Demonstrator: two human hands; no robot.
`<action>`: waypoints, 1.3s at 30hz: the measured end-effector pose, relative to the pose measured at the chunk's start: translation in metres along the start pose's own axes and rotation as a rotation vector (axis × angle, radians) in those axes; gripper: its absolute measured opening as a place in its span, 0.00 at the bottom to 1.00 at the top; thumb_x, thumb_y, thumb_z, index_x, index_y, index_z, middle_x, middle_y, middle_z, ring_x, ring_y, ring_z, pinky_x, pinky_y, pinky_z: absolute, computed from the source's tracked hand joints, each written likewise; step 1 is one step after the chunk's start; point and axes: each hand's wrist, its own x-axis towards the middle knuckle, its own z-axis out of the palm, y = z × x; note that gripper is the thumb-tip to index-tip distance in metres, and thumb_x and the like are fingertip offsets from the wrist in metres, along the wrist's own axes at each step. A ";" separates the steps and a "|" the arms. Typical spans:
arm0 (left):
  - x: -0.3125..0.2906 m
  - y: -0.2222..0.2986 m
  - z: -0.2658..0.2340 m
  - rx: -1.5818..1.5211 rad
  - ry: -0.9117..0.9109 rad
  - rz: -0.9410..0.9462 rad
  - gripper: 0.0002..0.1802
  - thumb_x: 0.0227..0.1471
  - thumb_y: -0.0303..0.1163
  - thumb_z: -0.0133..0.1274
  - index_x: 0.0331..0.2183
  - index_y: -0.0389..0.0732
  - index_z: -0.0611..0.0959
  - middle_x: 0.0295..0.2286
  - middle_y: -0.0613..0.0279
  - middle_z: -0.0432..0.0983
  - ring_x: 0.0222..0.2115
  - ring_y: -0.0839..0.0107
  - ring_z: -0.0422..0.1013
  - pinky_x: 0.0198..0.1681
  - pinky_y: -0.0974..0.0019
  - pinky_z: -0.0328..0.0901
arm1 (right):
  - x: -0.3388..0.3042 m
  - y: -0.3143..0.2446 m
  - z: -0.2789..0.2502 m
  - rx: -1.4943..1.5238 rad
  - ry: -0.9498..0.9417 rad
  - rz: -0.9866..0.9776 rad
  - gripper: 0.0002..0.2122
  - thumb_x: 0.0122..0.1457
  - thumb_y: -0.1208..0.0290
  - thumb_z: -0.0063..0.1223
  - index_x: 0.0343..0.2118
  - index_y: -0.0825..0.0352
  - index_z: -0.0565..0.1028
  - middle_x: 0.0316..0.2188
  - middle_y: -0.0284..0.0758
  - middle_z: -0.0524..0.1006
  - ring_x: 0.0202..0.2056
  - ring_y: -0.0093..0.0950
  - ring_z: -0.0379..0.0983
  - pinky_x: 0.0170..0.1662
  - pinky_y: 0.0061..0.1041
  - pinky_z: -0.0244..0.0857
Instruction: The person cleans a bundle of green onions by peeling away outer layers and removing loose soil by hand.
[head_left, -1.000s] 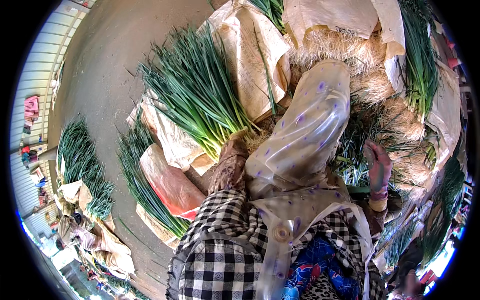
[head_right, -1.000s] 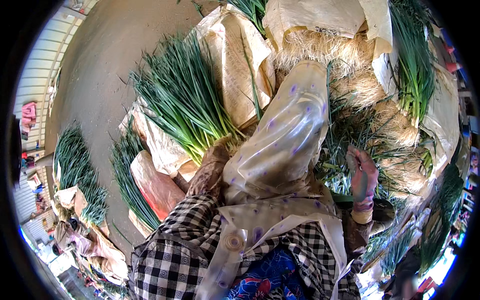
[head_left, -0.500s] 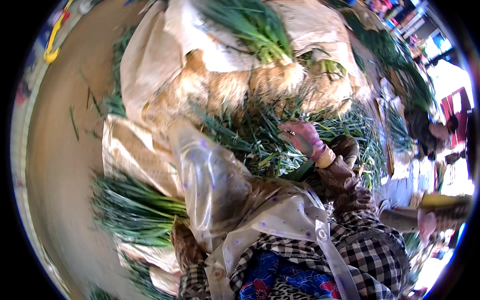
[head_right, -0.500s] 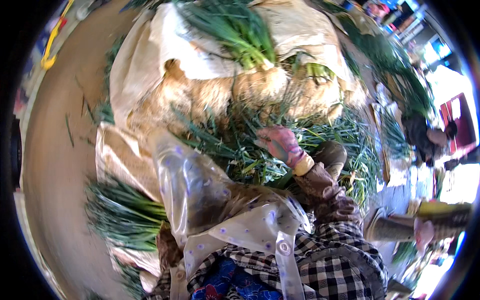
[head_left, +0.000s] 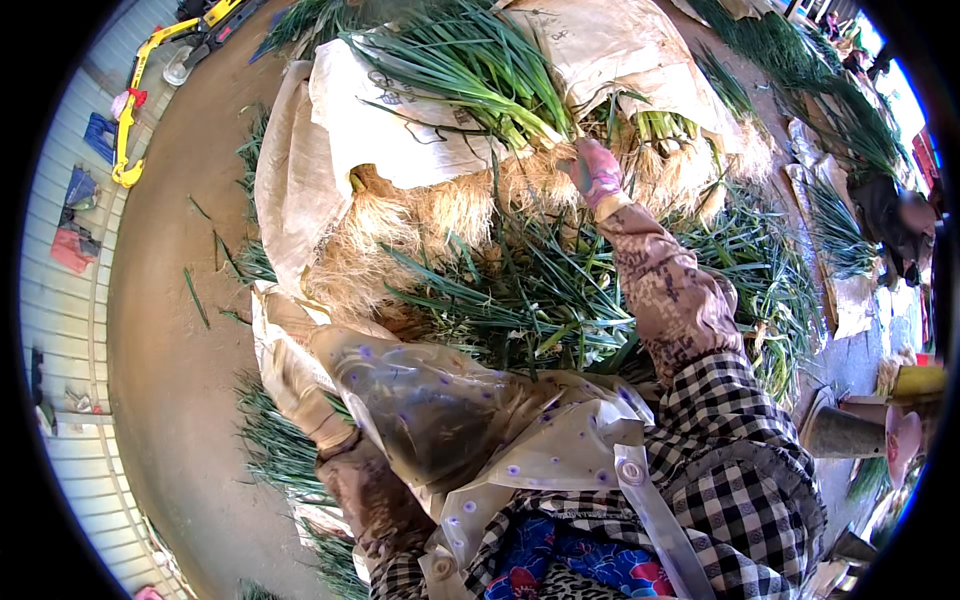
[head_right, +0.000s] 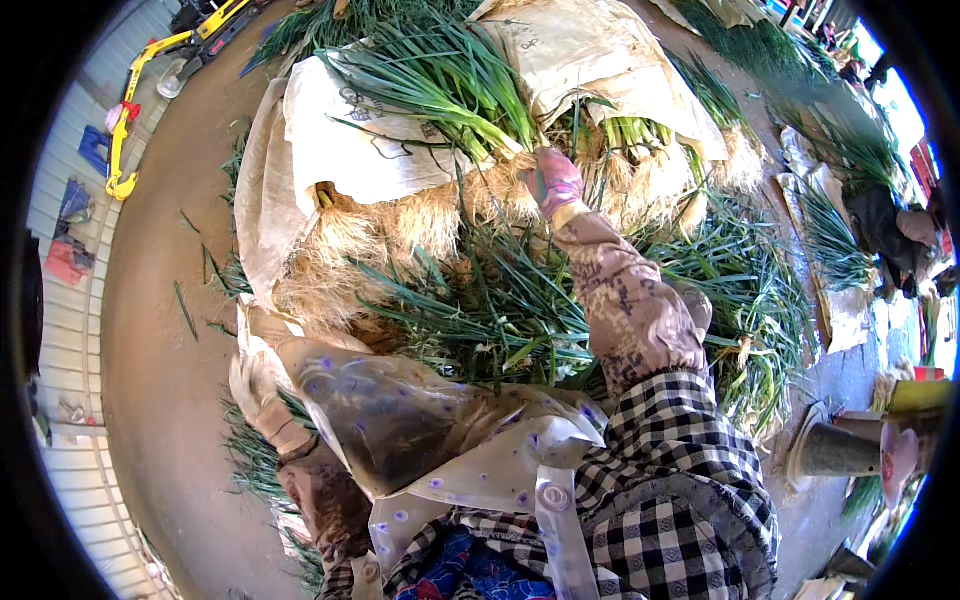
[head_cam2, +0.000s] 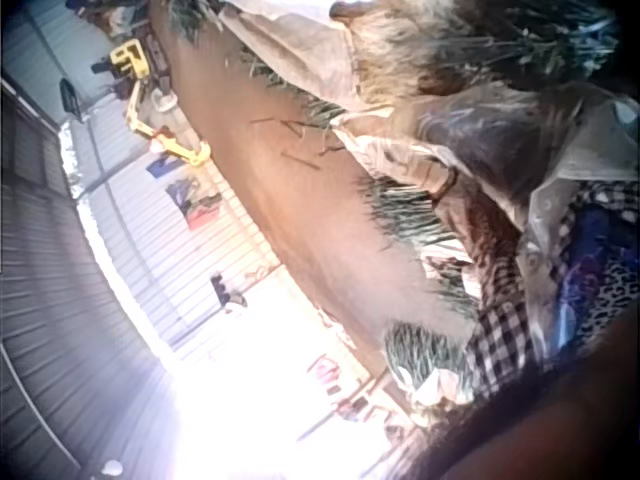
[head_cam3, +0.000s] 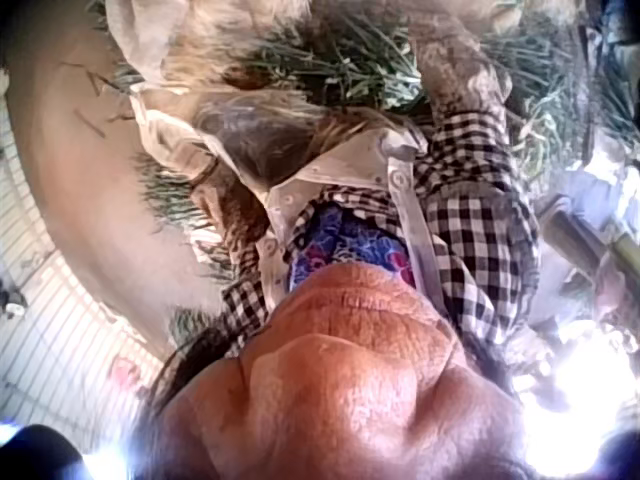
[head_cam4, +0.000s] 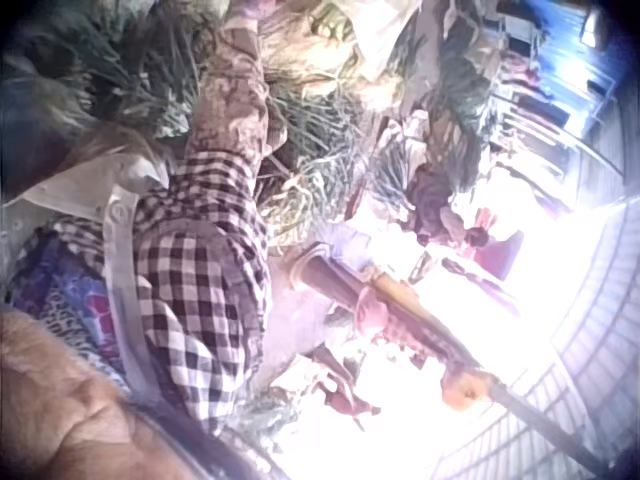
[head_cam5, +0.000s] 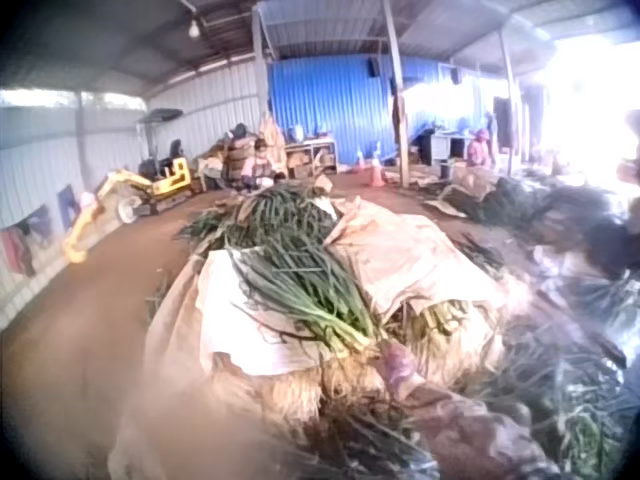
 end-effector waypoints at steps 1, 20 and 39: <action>0.008 0.024 0.026 -0.079 -0.063 0.139 0.18 0.47 0.22 0.47 0.44 0.33 0.68 0.41 0.53 0.66 0.41 0.67 0.65 0.44 0.69 0.61 | -0.003 -0.015 0.003 0.056 -0.027 -0.019 0.20 0.44 0.58 0.56 0.36 0.67 0.70 0.28 0.37 0.72 0.30 0.29 0.70 0.34 0.25 0.64; -0.107 0.044 0.179 -1.296 -0.812 -1.391 0.11 0.50 0.37 0.47 0.35 0.41 0.74 0.13 0.74 0.62 0.11 0.83 0.57 0.13 0.78 0.59 | -0.091 -0.102 -0.016 1.480 -0.639 0.443 0.18 0.49 0.57 0.53 0.38 0.66 0.70 0.26 0.27 0.72 0.22 0.15 0.65 0.26 0.15 0.61; -0.145 -0.017 0.184 -0.915 -0.401 -1.223 0.15 0.50 0.40 0.47 0.29 0.35 0.72 0.18 0.63 0.67 0.15 0.74 0.62 0.17 0.71 0.62 | -0.147 -0.057 0.080 1.447 -0.399 0.775 0.07 0.47 0.76 0.53 0.28 0.72 0.71 0.18 0.33 0.71 0.12 0.21 0.62 0.14 0.20 0.55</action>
